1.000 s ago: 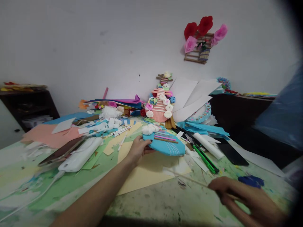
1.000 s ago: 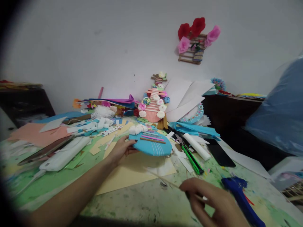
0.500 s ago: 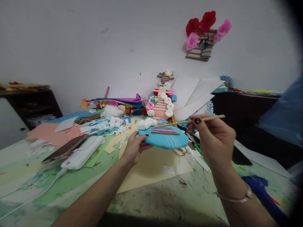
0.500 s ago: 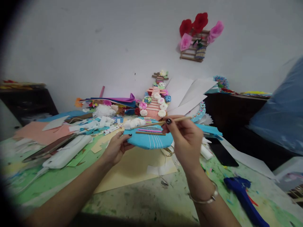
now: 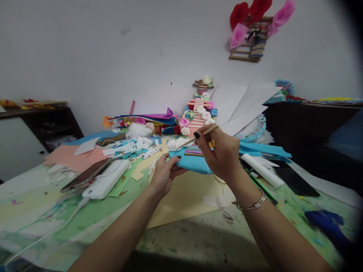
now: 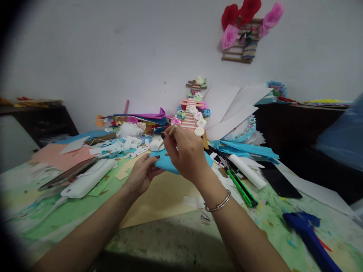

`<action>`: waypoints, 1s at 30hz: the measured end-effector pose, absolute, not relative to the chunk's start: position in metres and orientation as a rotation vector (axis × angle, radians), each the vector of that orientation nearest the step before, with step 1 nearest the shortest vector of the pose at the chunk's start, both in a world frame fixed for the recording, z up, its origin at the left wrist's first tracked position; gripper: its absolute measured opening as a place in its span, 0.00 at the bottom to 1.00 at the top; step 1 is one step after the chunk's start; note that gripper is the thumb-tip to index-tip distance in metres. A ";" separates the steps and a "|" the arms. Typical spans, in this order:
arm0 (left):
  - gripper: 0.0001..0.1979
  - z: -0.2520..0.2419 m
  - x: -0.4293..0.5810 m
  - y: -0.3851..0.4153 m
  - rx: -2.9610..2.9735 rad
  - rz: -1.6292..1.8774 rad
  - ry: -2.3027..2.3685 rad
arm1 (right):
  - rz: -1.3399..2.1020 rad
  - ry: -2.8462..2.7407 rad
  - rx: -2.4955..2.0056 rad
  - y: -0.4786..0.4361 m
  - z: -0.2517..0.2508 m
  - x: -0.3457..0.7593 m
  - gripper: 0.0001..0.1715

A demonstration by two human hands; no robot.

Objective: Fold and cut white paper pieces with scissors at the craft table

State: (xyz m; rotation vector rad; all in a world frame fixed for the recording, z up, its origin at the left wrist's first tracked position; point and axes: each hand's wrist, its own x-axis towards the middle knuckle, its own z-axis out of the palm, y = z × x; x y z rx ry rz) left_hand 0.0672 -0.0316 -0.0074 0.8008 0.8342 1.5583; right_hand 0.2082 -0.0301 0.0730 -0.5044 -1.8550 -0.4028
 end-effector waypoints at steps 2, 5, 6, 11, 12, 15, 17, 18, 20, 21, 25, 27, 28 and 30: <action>0.13 -0.007 0.068 -0.032 0.796 1.557 0.835 | -0.400 -1.853 -0.501 -0.030 0.073 0.208 0.06; 0.12 -0.005 0.069 -0.034 0.797 1.552 0.834 | -0.405 -1.870 -0.492 -0.030 0.072 0.207 0.06; 0.12 -0.005 0.069 -0.034 0.800 1.550 0.834 | -0.405 -1.880 -0.485 -0.030 0.072 0.207 0.07; 0.13 -0.006 0.069 -0.034 0.819 1.558 0.835 | -0.411 -1.924 -0.492 -0.032 0.071 0.205 0.08; 0.13 -0.007 0.069 -0.034 0.820 1.563 0.840 | -0.420 -1.932 -0.500 -0.032 0.071 0.205 0.09; 0.13 -0.008 0.069 -0.033 0.826 1.567 0.849 | -0.458 -1.949 -0.499 -0.034 0.071 0.204 0.09; 0.14 -0.008 0.069 -0.033 0.836 1.567 0.852 | -0.487 -1.950 -0.486 -0.034 0.071 0.203 0.09; 0.14 -0.008 0.069 -0.033 0.842 1.568 0.856 | -0.498 -1.949 -0.483 -0.034 0.071 0.203 0.09; 0.14 -0.007 0.069 -0.033 0.853 1.571 0.869 | -0.507 -1.954 -0.480 -0.034 0.071 0.202 0.09; 0.15 -0.007 0.069 -0.034 0.859 1.571 0.875 | -0.505 -1.960 -0.479 -0.034 0.071 0.201 0.09; 0.16 -0.007 0.070 -0.035 0.885 1.566 0.877 | -0.492 -1.985 -0.490 -0.034 0.070 0.200 0.10; 0.17 -0.008 0.070 -0.035 0.887 1.567 0.873 | -0.484 -1.999 -0.493 -0.034 0.070 0.199 0.11; 0.17 -0.008 0.070 -0.035 0.886 1.569 0.870 | -0.479 -2.006 -0.492 -0.034 0.069 0.199 0.11; 0.17 -0.009 0.070 -0.035 0.882 1.573 0.868 | -0.464 -2.021 -0.494 -0.035 0.069 0.199 0.11</action>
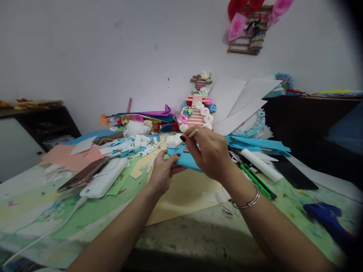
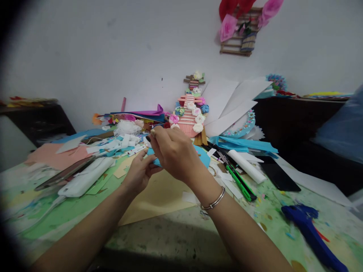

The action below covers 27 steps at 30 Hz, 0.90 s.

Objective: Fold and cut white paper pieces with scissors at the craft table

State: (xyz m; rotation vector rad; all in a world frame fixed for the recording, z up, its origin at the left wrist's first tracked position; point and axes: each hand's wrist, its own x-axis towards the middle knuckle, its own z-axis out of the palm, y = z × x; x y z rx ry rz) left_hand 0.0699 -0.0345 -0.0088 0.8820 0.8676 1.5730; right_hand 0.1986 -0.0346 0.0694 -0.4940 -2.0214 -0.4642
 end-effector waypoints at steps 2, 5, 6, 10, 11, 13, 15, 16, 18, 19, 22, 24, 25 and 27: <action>0.17 -0.009 0.070 -0.034 0.880 1.572 0.863 | -0.442 -2.035 -0.499 -0.035 0.070 0.198 0.11; 0.16 -0.010 0.069 -0.034 0.883 1.572 0.855 | -0.412 -2.054 -0.511 -0.036 0.070 0.199 0.11; 0.16 -0.010 0.069 -0.033 0.883 1.573 0.856 | -0.406 -2.058 -0.518 -0.036 0.070 0.199 0.11; 0.16 -0.010 0.069 -0.032 0.871 1.564 0.868 | -0.409 -2.063 -0.533 -0.035 0.069 0.200 0.11; 0.16 -0.010 0.069 -0.032 0.857 1.564 0.860 | -0.409 -2.060 -0.530 -0.034 0.069 0.200 0.11; 0.14 -0.009 0.068 -0.031 0.822 1.573 0.834 | -0.410 -2.040 -0.523 -0.034 0.069 0.200 0.10; 0.13 -0.008 0.068 -0.031 0.799 1.588 0.813 | -0.414 -1.997 -0.529 -0.035 0.069 0.200 0.10; 0.13 -0.008 0.068 -0.031 0.794 1.595 0.809 | -0.415 -1.974 -0.536 -0.036 0.069 0.200 0.10; 0.13 -0.007 0.067 -0.031 0.786 1.600 0.809 | -0.407 -1.938 -0.550 -0.037 0.070 0.201 0.09; 0.13 -0.007 0.067 -0.031 0.781 1.598 0.812 | -0.394 -1.928 -0.556 -0.037 0.070 0.201 0.09; 0.12 -0.006 0.067 -0.031 0.774 1.587 0.824 | -0.329 -1.905 -0.563 -0.035 0.070 0.202 0.09; 0.12 -0.007 0.067 -0.031 0.783 1.586 0.822 | -0.278 -1.876 -0.570 -0.031 0.070 0.203 0.09; 0.12 -0.007 0.067 -0.031 0.788 1.587 0.817 | -0.255 -1.855 -0.578 -0.030 0.069 0.203 0.08; 0.13 -0.007 0.066 -0.031 0.793 1.590 0.805 | -0.215 -1.805 -0.606 -0.026 0.069 0.205 0.08</action>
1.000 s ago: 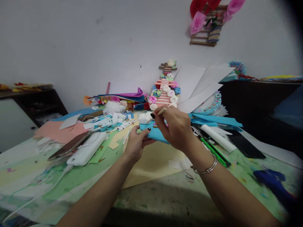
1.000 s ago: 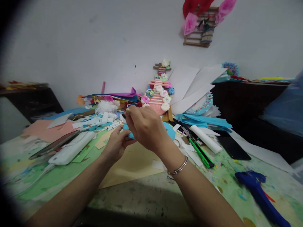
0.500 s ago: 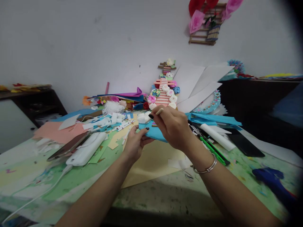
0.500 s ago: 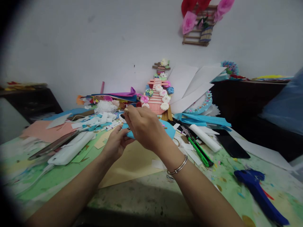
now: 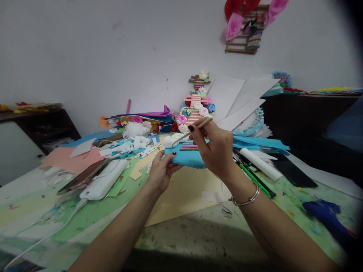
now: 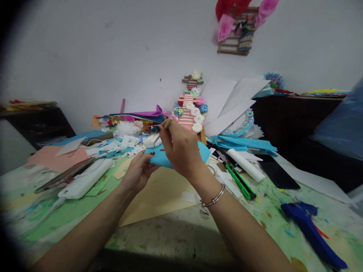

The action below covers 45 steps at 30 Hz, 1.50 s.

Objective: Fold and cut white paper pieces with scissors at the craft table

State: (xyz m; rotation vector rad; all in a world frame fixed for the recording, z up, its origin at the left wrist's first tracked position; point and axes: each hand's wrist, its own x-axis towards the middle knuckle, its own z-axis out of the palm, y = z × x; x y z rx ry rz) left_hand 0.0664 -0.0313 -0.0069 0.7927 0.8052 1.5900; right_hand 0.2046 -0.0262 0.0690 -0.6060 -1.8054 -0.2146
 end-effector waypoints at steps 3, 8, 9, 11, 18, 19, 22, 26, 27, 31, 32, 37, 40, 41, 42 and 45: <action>0.13 -0.007 0.066 -0.032 0.797 1.595 0.786 | -0.133 -1.739 -0.654 -0.023 0.069 0.207 0.09; 0.15 -0.007 0.066 -0.033 0.828 1.583 0.759 | -0.008 -1.672 -0.697 -0.021 0.071 0.210 0.10; 0.16 -0.008 0.066 -0.033 0.836 1.580 0.760 | 0.003 -1.667 -0.697 -0.021 0.071 0.210 0.10; 0.16 -0.008 0.066 -0.033 0.854 1.570 0.767 | 0.008 -1.666 -0.703 -0.021 0.072 0.211 0.09; 0.18 -0.010 0.068 -0.033 0.893 1.575 0.786 | -0.039 -1.714 -0.736 -0.025 0.074 0.208 0.08; 0.19 -0.010 0.068 -0.033 0.899 1.570 0.790 | -0.043 -1.715 -0.742 -0.025 0.074 0.208 0.08; 0.19 -0.010 0.069 -0.034 0.918 1.563 0.795 | -0.049 -1.714 -0.761 -0.024 0.075 0.209 0.08; 0.20 -0.011 0.069 -0.033 0.954 1.599 0.835 | -0.030 -1.691 -0.736 -0.022 0.075 0.212 0.08; 0.20 -0.012 0.068 -0.032 0.972 1.616 0.865 | -0.019 -1.669 -0.720 -0.022 0.075 0.213 0.08; 0.22 -0.018 0.066 -0.028 1.060 1.709 1.024 | 0.026 -1.529 -0.640 -0.029 0.077 0.216 0.08; 0.23 -0.019 0.066 -0.027 1.079 1.730 1.059 | 0.031 -1.504 -0.617 -0.032 0.078 0.216 0.08; 0.23 -0.023 0.064 -0.025 1.181 1.820 1.249 | -0.011 -1.589 -0.540 -0.050 0.074 0.209 0.05; 0.24 -0.024 0.063 -0.025 1.257 1.854 1.407 | -0.130 -1.725 -0.526 -0.057 0.070 0.202 0.04; 0.24 -0.025 0.063 -0.025 1.278 1.859 1.445 | -0.194 -1.755 -0.524 -0.058 0.069 0.200 0.04; 0.25 -0.025 0.063 -0.025 1.294 1.862 1.469 | -0.261 -1.775 -0.526 -0.059 0.068 0.198 0.04; 0.26 -0.025 0.062 -0.025 1.304 1.873 1.493 | -0.422 -1.780 -0.542 -0.060 0.067 0.194 0.04</action>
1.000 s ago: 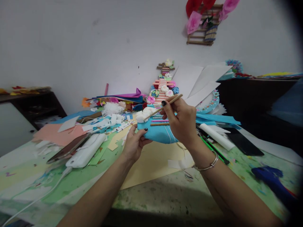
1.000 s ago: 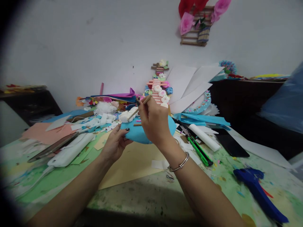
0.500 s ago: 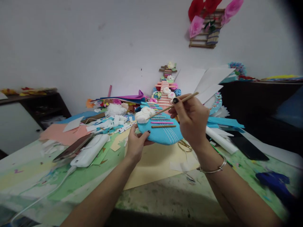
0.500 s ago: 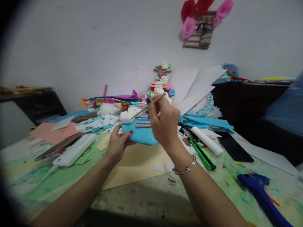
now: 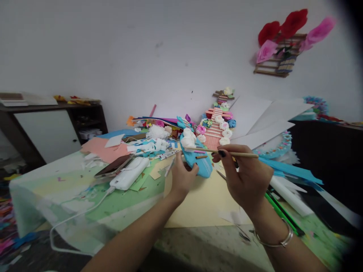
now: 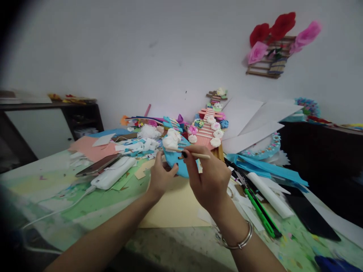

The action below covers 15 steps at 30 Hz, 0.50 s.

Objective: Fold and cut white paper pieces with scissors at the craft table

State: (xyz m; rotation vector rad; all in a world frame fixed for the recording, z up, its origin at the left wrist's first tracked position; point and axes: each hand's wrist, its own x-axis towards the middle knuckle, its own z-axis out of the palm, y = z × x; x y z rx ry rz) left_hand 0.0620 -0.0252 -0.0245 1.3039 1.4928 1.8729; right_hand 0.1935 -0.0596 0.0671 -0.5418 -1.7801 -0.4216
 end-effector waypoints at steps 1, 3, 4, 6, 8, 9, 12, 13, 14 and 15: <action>0.26 -0.024 0.062 -0.025 1.300 1.870 1.497 | -0.450 -1.780 -0.549 -0.060 0.067 0.192 0.04; 0.26 -0.024 0.061 -0.026 1.294 1.859 1.505 | -0.489 -1.783 -0.565 -0.060 0.066 0.191 0.05; 0.26 -0.024 0.061 -0.026 1.296 1.854 1.512 | -0.508 -1.786 -0.572 -0.060 0.066 0.190 0.05; 0.25 -0.024 0.061 -0.027 1.312 1.848 1.532 | -0.541 -1.793 -0.596 -0.061 0.064 0.189 0.05; 0.25 -0.023 0.061 -0.027 1.336 1.840 1.552 | -0.568 -1.791 -0.628 -0.061 0.063 0.189 0.05; 0.24 -0.023 0.061 -0.028 1.347 1.840 1.558 | -0.578 -1.786 -0.643 -0.061 0.062 0.189 0.06; 0.23 -0.023 0.061 -0.027 1.372 1.849 1.574 | -0.597 -1.738 -0.683 -0.061 0.060 0.190 0.06; 0.22 -0.023 0.061 -0.027 1.376 1.851 1.573 | -0.600 -1.718 -0.699 -0.061 0.059 0.191 0.06; 0.22 -0.023 0.061 -0.027 1.379 1.849 1.571 | -0.598 -1.698 -0.712 -0.061 0.059 0.191 0.06; 0.22 -0.023 0.060 -0.027 1.380 1.844 1.568 | -0.587 -1.684 -0.721 -0.061 0.058 0.191 0.05</action>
